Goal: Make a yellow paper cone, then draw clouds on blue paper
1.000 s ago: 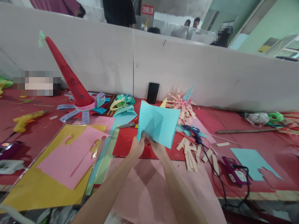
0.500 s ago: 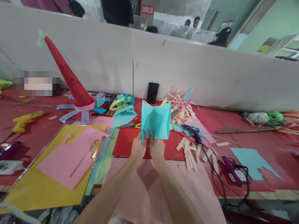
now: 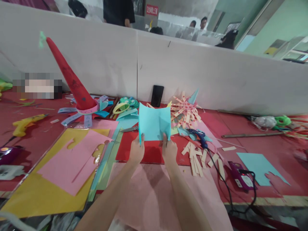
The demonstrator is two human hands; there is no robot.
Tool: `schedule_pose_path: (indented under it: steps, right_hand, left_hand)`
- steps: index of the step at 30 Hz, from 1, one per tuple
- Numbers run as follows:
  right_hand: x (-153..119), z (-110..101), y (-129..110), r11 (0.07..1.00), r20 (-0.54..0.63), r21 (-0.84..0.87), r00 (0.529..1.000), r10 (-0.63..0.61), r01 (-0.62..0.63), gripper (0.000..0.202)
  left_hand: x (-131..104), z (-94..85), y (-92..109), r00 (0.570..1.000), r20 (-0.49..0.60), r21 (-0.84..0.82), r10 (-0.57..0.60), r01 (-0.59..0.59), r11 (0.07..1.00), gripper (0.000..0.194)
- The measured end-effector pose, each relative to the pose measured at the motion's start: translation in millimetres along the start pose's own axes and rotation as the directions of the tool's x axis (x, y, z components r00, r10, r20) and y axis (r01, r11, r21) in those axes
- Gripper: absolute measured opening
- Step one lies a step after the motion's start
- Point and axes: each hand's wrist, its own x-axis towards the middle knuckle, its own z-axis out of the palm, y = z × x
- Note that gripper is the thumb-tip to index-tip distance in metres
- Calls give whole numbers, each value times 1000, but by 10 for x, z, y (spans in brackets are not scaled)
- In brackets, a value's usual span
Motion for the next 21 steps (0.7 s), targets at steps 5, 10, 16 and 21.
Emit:
schedule_pose_path:
  steps: [5, 10, 16, 21]
  right_hand:
    - [23, -23, 89, 996, -8, 93, 1000, -17, 17, 51]
    - [-35, -65, 204, 987, 108, 161, 994, -11, -7, 51]
    - [-156, -106, 421, 999, 123, 24, 992, 21, -24, 44]
    - [-196, -110, 680, 986, 36, -167, 999, 14, -8, 45]
  left_hand:
    - [21, -99, -31, 998, -18, 32, -57, 58, 998, 48]
    - [14, -242, -47, 997, 49, -40, -63, 65, 997, 43]
    - [-103, -363, -177, 943, 284, -11, -173, 184, 983, 38]
    - [-174, -483, -255, 947, 252, 177, -198, 156, 972, 45]
